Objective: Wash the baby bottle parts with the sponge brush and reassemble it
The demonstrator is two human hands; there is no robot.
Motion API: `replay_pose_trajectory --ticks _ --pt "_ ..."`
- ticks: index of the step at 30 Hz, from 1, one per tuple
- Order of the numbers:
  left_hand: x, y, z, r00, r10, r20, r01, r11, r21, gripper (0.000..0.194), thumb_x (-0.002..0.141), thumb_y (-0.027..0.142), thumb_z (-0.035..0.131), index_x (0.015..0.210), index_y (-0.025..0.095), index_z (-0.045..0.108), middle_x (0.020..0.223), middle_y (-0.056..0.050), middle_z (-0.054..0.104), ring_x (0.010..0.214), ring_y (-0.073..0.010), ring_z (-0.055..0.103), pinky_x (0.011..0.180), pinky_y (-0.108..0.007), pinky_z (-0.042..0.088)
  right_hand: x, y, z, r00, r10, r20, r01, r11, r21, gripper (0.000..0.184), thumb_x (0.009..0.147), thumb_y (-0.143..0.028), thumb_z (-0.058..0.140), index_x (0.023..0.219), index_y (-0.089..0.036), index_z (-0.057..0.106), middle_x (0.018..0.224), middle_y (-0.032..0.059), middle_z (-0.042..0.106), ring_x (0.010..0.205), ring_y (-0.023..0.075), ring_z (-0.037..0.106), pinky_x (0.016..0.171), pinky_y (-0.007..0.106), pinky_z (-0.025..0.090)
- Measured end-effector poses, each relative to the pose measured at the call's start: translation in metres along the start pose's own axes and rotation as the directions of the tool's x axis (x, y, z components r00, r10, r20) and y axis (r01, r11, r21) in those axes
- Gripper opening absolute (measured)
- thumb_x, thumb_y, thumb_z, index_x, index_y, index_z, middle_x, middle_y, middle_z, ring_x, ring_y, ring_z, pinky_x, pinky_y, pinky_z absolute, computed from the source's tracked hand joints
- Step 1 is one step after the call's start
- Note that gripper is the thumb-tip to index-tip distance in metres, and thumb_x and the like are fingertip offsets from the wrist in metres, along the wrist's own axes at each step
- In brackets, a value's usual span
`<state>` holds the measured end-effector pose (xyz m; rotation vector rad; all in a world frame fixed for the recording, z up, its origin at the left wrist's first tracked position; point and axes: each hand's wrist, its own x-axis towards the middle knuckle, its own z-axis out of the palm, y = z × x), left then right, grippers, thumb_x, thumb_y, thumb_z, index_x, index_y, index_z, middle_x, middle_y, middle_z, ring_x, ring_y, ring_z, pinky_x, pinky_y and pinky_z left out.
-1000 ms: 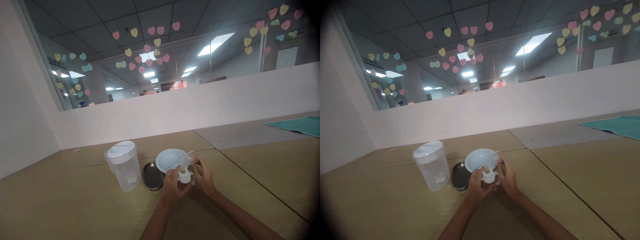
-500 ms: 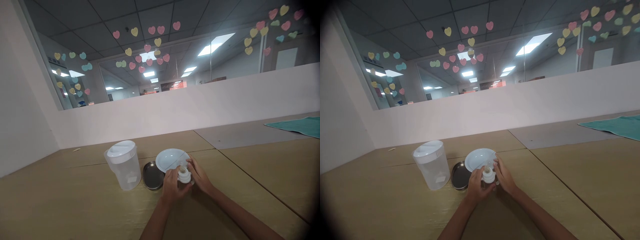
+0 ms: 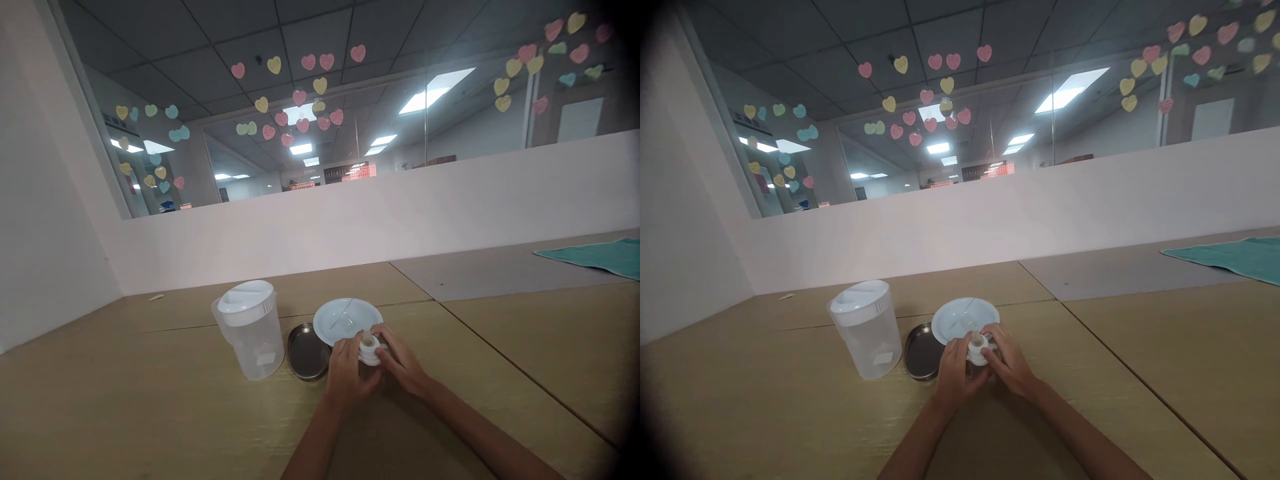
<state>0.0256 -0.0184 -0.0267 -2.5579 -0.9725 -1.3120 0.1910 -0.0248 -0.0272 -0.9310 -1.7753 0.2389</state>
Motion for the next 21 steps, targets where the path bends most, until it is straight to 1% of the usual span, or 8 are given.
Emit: replay_pose_trajectory --ticks 2,4,7,11,15,17,19,21 --pt "0.001 0.001 0.000 0.999 -0.022 0.035 0.023 0.999 -0.038 0.061 0.075 0.039 0.059 0.127 0.015 0.038 0.106 -0.011 0.059 0.095 -0.0234 0.054 0.083 -0.041 0.045 0.000 -0.006 0.001 1.000 0.021 -0.004 -0.021 1.000 0.005 0.032 0.081 -0.046 0.051 0.102 -0.022 0.050 0.100 0.0060 0.056 0.093 0.0206 0.053 0.082 0.035 0.046" --pt "0.001 0.002 0.000 0.997 -0.043 0.060 0.047 0.997 -0.069 0.063 0.075 0.038 0.058 0.129 0.016 0.035 0.109 -0.011 0.057 0.097 -0.0235 0.053 0.085 -0.042 0.044 0.000 -0.010 0.002 0.998 0.051 -0.041 -0.051 0.999 0.013 0.031 0.078 -0.044 0.056 0.098 -0.022 0.050 0.098 0.0049 0.054 0.092 0.0198 0.053 0.080 0.033 0.046" --pt "0.001 0.001 0.000 0.995 -0.064 0.081 0.072 0.992 -0.100 0.069 0.077 0.040 0.057 0.134 0.015 0.028 0.113 -0.012 0.055 0.102 -0.0244 0.051 0.089 -0.044 0.042 0.001 -0.015 0.003 0.996 0.078 -0.049 -0.075 0.996 0.052 0.026 0.081 -0.041 0.053 0.098 -0.022 0.051 0.098 0.0042 0.054 0.094 0.0188 0.053 0.083 0.032 0.045" --pt "0.000 0.001 -0.001 0.990 -0.086 0.112 0.101 0.986 -0.134 0.076 0.077 0.046 0.057 0.137 0.015 0.023 0.116 -0.014 0.053 0.107 -0.0260 0.048 0.093 -0.047 0.039 0.001 -0.014 0.002 0.996 0.087 -0.010 -0.084 0.983 0.161 0.025 0.083 -0.041 0.050 0.099 -0.022 0.052 0.098 0.0044 0.056 0.094 0.0192 0.054 0.086 0.033 0.044" --pt "0.000 0.001 -0.002 0.987 -0.108 0.117 0.127 0.979 -0.162 0.077 0.077 0.047 0.057 0.139 0.017 0.020 0.118 -0.013 0.052 0.107 -0.0246 0.048 0.093 -0.046 0.039 0.001 -0.003 0.005 0.994 0.106 0.028 -0.109 0.938 0.329 0.028 0.082 -0.042 0.051 0.096 -0.021 0.059 0.100 0.0054 0.059 0.096 0.0218 0.056 0.086 0.035 0.045" --pt "0.001 0.002 -0.003 0.989 -0.098 0.109 0.116 0.980 -0.164 0.076 0.078 0.047 0.056 0.138 0.016 0.021 0.119 -0.013 0.052 0.107 -0.0244 0.048 0.093 -0.046 0.039 0.001 0.008 0.006 0.989 0.145 0.021 -0.141 0.903 0.405 0.031 0.081 -0.042 0.051 0.103 -0.022 0.060 0.110 0.0067 0.059 0.105 0.0238 0.054 0.090 0.038 0.043" --pt "0.001 0.003 -0.004 0.991 -0.086 0.104 0.102 0.981 -0.163 0.077 0.078 0.049 0.056 0.138 0.015 0.022 0.119 -0.014 0.052 0.107 -0.0254 0.049 0.093 -0.046 0.039 0.003 0.021 0.005 0.979 0.205 -0.007 -0.179 0.870 0.459 0.039 0.080 -0.041 0.052 0.115 -0.024 0.056 0.117 0.0073 0.057 0.111 0.0248 0.051 0.092 0.041 0.042" --pt "0.002 0.005 -0.006 0.991 -0.076 0.112 0.094 0.982 -0.166 0.080 0.076 0.051 0.057 0.137 0.013 0.024 0.116 -0.015 0.053 0.107 -0.0268 0.049 0.093 -0.047 0.039 0.007 0.035 0.001 0.959 0.275 -0.064 -0.213 0.853 0.477 0.047 0.077 -0.041 0.056 0.121 -0.024 0.052 0.118 0.0081 0.058 0.111 0.0252 0.052 0.092 0.044 0.043"
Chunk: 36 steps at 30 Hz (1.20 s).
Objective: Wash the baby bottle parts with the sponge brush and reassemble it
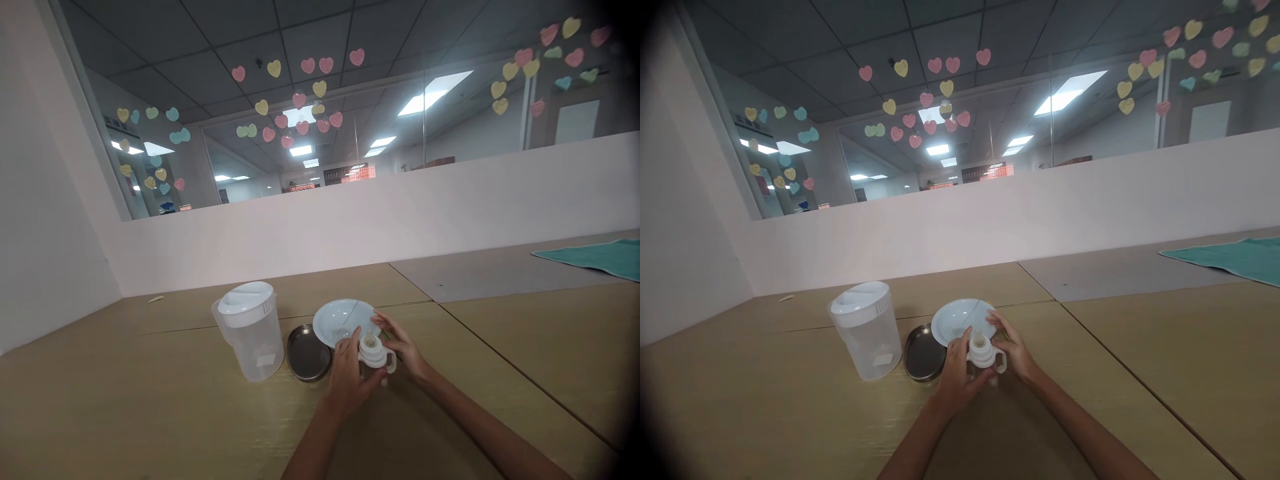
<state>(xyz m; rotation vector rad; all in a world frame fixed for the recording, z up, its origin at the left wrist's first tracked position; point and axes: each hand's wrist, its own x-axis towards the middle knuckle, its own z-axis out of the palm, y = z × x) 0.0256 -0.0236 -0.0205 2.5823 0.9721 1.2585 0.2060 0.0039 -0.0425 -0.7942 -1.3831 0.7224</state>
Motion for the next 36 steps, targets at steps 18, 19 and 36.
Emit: replay_pose_trajectory --ticks 18,19,36 --pt "-0.001 -0.002 0.003 1.000 0.031 -0.006 -0.030 0.998 0.056 0.078 0.074 0.050 0.057 0.135 0.012 0.028 0.110 -0.015 0.056 0.100 -0.0272 0.051 0.090 -0.047 0.040 -0.005 -0.014 -0.007 0.967 -0.249 -0.058 0.216 0.916 -0.338 0.044 0.086 -0.040 0.043 0.127 -0.022 0.042 0.114 0.0081 0.057 0.106 0.0219 0.053 0.094 0.039 0.041" --pt "-0.001 -0.002 0.002 1.000 0.030 -0.008 -0.030 0.998 0.060 0.078 0.074 0.050 0.057 0.135 0.012 0.028 0.110 -0.015 0.056 0.100 -0.0274 0.052 0.090 -0.047 0.040 -0.004 -0.014 -0.010 0.966 -0.246 -0.074 0.202 0.906 -0.372 0.041 0.087 -0.040 0.042 0.124 -0.022 0.045 0.110 0.0074 0.058 0.103 0.0214 0.054 0.093 0.038 0.041" --pt "-0.001 -0.002 0.001 1.000 0.012 -0.002 -0.012 0.997 0.074 0.078 0.076 0.047 0.056 0.137 0.011 0.023 0.115 -0.016 0.055 0.104 -0.0281 0.052 0.089 -0.046 0.041 -0.008 -0.024 -0.009 0.850 -0.428 0.308 0.527 0.699 -0.483 0.034 0.087 -0.029 0.038 0.119 -0.022 0.049 0.100 0.0075 0.063 0.094 0.0223 0.056 0.085 0.040 0.043"
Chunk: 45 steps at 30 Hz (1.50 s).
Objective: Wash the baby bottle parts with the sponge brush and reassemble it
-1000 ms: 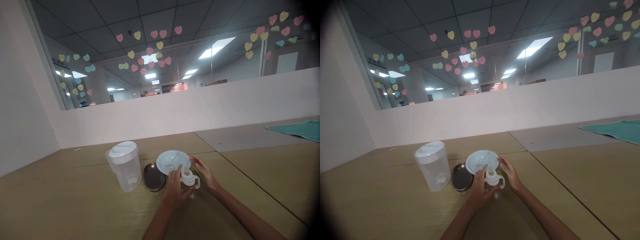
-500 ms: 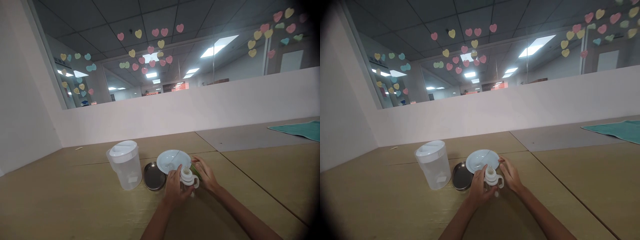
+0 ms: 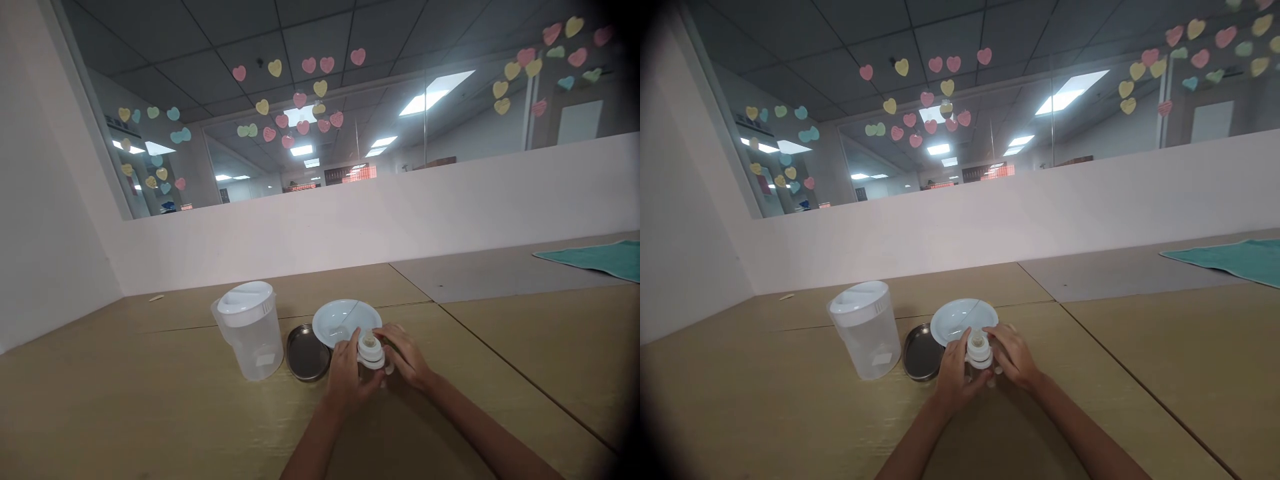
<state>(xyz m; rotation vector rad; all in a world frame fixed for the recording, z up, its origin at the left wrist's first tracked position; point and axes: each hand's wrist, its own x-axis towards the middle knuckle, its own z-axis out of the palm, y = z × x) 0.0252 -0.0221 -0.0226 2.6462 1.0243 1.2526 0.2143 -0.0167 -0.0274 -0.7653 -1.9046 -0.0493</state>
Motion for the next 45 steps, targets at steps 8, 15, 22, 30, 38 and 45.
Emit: replay_pose_trajectory --ticks 8,15,22,30,38,45 --pt "0.000 -0.002 0.003 1.000 0.000 0.005 0.000 1.000 -0.003 0.076 0.075 0.041 0.056 0.136 0.010 0.023 0.113 -0.015 0.056 0.101 -0.0264 0.052 0.089 -0.045 0.041 0.004 -0.021 0.013 0.987 0.160 -0.010 -0.159 0.987 0.037 0.033 0.082 -0.042 0.051 0.107 -0.020 0.055 0.101 0.0082 0.063 0.092 0.0216 0.059 0.081 0.034 0.048" --pt "-0.001 -0.004 0.006 1.000 -0.021 0.020 0.021 1.000 0.000 0.078 0.076 0.049 0.055 0.136 0.010 0.024 0.111 -0.015 0.056 0.099 -0.0259 0.051 0.088 -0.044 0.042 -0.003 -0.020 0.024 0.933 0.291 -0.214 -0.293 0.956 0.025 0.043 0.078 -0.038 0.059 0.117 -0.022 0.049 0.114 0.0088 0.060 0.104 0.0231 0.057 0.089 0.036 0.048" --pt "-0.002 -0.003 0.007 0.999 -0.036 0.003 0.036 0.999 0.021 0.080 0.076 0.052 0.054 0.137 0.011 0.024 0.106 -0.013 0.057 0.096 -0.0257 0.051 0.087 -0.044 0.042 0.001 -0.025 0.021 0.797 0.437 -0.417 -0.297 0.884 0.360 0.050 0.078 -0.037 0.059 0.122 -0.022 0.040 0.119 0.0124 0.055 0.098 0.0225 0.060 0.079 0.035 0.053" --pt "0.000 0.002 0.004 0.999 -0.024 -0.023 0.025 0.999 0.023 0.077 0.076 0.051 0.054 0.136 0.011 0.028 0.102 -0.012 0.059 0.093 -0.0245 0.054 0.086 -0.041 0.044 0.016 -0.020 0.007 0.793 0.511 -0.332 -0.336 0.821 0.461 0.054 0.082 -0.042 0.053 0.129 -0.026 0.031 0.123 0.0107 0.051 0.111 0.0231 0.053 0.093 0.041 0.045" --pt "-0.001 0.000 0.007 0.998 0.020 -0.058 -0.017 0.999 0.051 0.076 0.076 0.054 0.051 0.135 0.012 0.029 0.100 -0.014 0.059 0.091 -0.0258 0.055 0.082 -0.042 0.045 0.028 -0.019 -0.004 0.812 0.546 -0.206 -0.363 0.749 0.555 0.059 0.084 -0.046 0.050 0.134 -0.027 0.026 0.115 0.0072 0.057 0.101 0.0199 0.059 0.091 0.036 0.047" --pt "-0.001 0.003 0.007 0.999 0.008 -0.052 -0.005 0.999 0.053 0.076 0.074 0.052 0.054 0.134 0.011 0.032 0.104 -0.014 0.059 0.093 -0.0258 0.055 0.084 -0.041 0.045 0.023 -0.005 0.006 0.862 0.507 0.008 -0.462 0.778 0.425 0.059 0.082 -0.050 0.050 0.133 -0.025 0.032 0.126 0.0082 0.052 0.112 0.0211 0.052 0.098 0.037 0.040"
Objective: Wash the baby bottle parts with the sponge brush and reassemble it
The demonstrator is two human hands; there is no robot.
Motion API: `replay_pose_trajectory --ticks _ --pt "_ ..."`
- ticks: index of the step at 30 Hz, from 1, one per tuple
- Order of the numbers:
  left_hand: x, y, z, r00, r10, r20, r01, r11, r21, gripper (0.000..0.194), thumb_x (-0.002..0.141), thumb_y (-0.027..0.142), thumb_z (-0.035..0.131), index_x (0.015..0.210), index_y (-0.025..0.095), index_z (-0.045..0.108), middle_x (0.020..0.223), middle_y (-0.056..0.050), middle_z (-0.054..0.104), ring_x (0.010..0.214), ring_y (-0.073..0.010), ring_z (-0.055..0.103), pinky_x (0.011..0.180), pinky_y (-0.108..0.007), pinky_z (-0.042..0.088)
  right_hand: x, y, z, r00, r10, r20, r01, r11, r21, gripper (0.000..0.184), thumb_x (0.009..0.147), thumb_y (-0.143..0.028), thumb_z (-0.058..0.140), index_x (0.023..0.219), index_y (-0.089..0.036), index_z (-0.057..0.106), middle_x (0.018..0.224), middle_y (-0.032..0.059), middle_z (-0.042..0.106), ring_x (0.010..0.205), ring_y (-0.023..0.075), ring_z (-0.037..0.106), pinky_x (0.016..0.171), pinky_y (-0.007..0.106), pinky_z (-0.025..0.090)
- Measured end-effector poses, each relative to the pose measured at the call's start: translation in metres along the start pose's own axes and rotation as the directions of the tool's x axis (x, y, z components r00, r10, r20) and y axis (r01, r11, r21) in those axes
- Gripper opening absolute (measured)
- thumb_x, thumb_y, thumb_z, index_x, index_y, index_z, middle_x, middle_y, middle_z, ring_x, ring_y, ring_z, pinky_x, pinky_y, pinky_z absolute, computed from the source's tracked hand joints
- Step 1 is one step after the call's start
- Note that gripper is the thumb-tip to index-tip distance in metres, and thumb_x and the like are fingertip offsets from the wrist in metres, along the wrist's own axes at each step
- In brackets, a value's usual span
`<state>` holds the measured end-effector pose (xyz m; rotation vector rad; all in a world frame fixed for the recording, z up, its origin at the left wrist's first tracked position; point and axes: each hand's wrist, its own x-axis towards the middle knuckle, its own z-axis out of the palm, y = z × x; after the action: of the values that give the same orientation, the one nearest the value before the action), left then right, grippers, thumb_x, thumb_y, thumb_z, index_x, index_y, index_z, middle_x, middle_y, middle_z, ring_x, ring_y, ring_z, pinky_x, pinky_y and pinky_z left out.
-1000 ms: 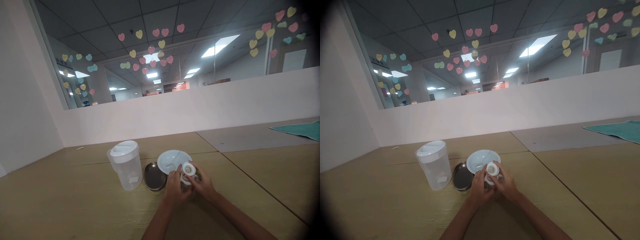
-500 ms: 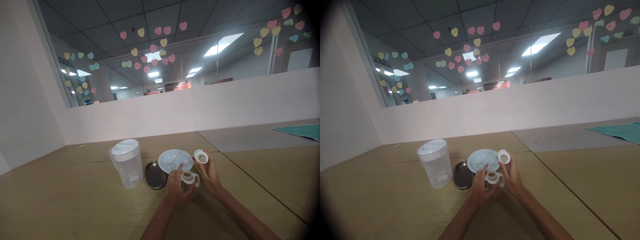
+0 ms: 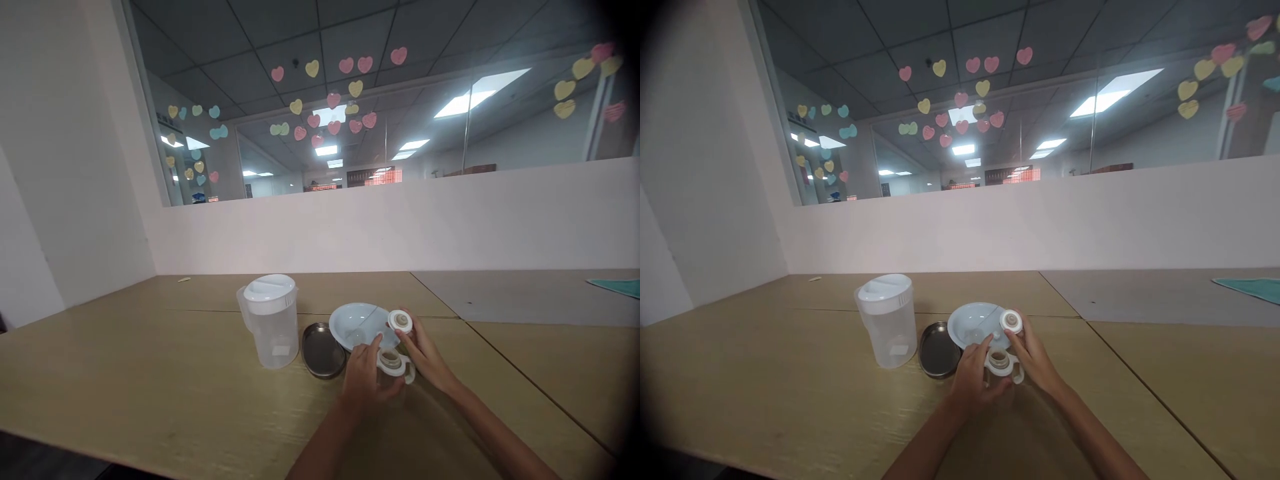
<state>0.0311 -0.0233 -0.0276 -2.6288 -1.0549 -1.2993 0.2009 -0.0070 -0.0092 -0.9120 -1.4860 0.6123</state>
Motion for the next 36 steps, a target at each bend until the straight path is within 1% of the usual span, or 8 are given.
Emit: replay_pose_trajectory --ticks 3,8,14,18,20,26,31,36 --pt "0.000 0.000 0.000 1.000 -0.002 0.006 0.002 1.000 -0.003 0.076 0.074 0.051 0.055 0.134 0.012 0.031 0.106 -0.013 0.059 0.095 -0.0253 0.054 0.085 -0.042 0.045 0.000 0.005 0.000 0.997 0.018 0.069 -0.016 0.999 -0.039 0.055 0.084 -0.049 0.047 0.132 -0.025 0.034 0.128 0.0070 0.051 0.116 0.0201 0.049 0.100 0.036 0.039" --pt "0.001 0.001 -0.002 1.000 -0.006 0.025 0.006 1.000 -0.018 0.075 0.074 0.050 0.055 0.134 0.013 0.030 0.107 -0.013 0.058 0.096 -0.0248 0.053 0.086 -0.042 0.044 0.000 0.009 -0.001 0.994 0.082 0.077 -0.079 0.996 -0.037 0.048 0.085 -0.052 0.042 0.123 -0.023 0.047 0.124 0.0075 0.056 0.116 0.0229 0.050 0.099 0.040 0.039" --pt "0.001 0.002 -0.004 0.999 -0.012 0.034 0.014 0.999 -0.042 0.075 0.074 0.048 0.056 0.136 0.014 0.029 0.107 -0.012 0.058 0.097 -0.0242 0.052 0.086 -0.041 0.044 0.002 0.014 -0.003 0.979 0.187 0.086 -0.184 0.982 -0.044 0.051 0.084 -0.057 0.040 0.120 -0.023 0.053 0.128 0.0074 0.053 0.121 0.0237 0.045 0.104 0.045 0.031" --pt "0.001 0.003 -0.006 0.999 -0.013 0.031 0.014 0.999 -0.035 0.074 0.074 0.048 0.057 0.134 0.014 0.031 0.108 -0.012 0.059 0.097 -0.0240 0.053 0.087 -0.040 0.044 0.003 0.014 -0.004 0.978 0.154 0.141 -0.153 0.988 -0.020 0.052 0.083 -0.058 0.041 0.114 -0.020 0.058 0.119 0.0087 0.060 0.113 0.0248 0.052 0.100 0.045 0.037" --pt "0.002 0.002 -0.006 1.000 -0.010 0.030 0.010 1.000 -0.027 0.073 0.075 0.048 0.056 0.134 0.013 0.032 0.108 -0.012 0.059 0.097 -0.0242 0.053 0.086 -0.040 0.044 0.005 0.014 -0.004 0.984 0.127 0.122 -0.130 0.991 0.020 0.050 0.082 -0.057 0.043 0.111 -0.019 0.059 0.114 0.0089 0.062 0.106 0.0242 0.056 0.096 0.042 0.041" --pt "0.002 0.002 -0.006 1.000 0.002 0.026 -0.002 1.000 0.001 0.073 0.076 0.052 0.053 0.134 0.012 0.031 0.104 -0.013 0.060 0.094 -0.0248 0.055 0.085 -0.041 0.044 0.008 0.012 -0.006 0.991 0.067 -0.117 -0.055 0.993 0.103 0.055 0.077 -0.056 0.055 0.119 -0.021 0.051 0.120 0.0074 0.058 0.108 0.0222 0.055 0.091 0.035 0.045" --pt "0.002 0.002 -0.007 1.000 0.017 0.014 -0.017 1.000 0.007 0.073 0.077 0.053 0.052 0.134 0.013 0.030 0.105 -0.012 0.059 0.095 -0.0240 0.055 0.085 -0.041 0.045 0.006 0.010 -0.008 0.998 0.025 -0.053 -0.024 0.999 0.021 0.046 0.081 -0.052 0.050 0.115 -0.020 0.052 0.109 0.0073 0.062 0.097 0.0207 0.059 0.086 0.034 0.047" --pt "0.003 0.002 -0.007 1.000 0.012 0.026 -0.012 1.000 0.005 0.073 0.077 0.054 0.052 0.133 0.013 0.031 0.104 -0.012 0.060 0.094 -0.0238 0.055 0.084 -0.040 0.045 0.005 0.015 -0.011 0.997 0.005 -0.074 -0.013 0.994 -0.108 0.040 0.078 -0.049 0.055 0.104 -0.019 0.051 0.099 0.0065 0.064 0.090 0.0209 0.060 0.080 0.034 0.048"
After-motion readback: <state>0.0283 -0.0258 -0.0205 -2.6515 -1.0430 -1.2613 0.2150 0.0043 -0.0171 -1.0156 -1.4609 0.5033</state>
